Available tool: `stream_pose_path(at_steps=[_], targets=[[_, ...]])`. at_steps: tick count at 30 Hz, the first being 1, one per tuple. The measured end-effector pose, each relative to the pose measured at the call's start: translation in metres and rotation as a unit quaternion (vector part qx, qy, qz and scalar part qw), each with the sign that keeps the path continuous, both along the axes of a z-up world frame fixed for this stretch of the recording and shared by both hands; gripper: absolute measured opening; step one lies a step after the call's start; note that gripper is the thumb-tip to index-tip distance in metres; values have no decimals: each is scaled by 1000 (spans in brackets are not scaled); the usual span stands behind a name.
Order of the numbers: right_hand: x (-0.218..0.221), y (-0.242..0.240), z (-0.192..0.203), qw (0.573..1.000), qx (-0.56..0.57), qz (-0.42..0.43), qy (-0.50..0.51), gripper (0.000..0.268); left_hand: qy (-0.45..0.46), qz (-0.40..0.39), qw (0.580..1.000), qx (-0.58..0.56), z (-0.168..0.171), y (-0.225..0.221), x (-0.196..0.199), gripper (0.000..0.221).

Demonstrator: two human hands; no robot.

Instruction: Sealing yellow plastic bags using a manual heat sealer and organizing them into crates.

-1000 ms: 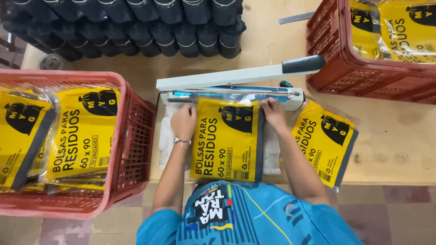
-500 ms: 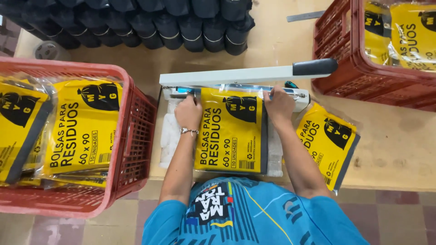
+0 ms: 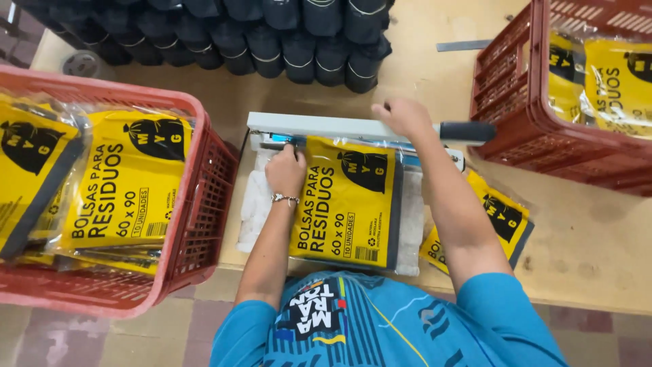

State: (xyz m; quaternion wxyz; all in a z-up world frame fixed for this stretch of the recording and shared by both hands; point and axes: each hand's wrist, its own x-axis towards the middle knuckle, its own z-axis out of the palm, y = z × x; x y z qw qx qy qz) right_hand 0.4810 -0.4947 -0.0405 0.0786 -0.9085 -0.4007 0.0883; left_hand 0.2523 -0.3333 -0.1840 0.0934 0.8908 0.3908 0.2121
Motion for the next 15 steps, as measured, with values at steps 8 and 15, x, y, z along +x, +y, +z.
stream_pose_path(at_steps=[8,15], targets=[[24,-11,-82,984,-41,-72,156,73,-18,2,999,-27,5,-4,-3,19],[5,-14,-55,983,-54,-52,166,83,-94,-30,992,-77,76,-31,-57,30]])
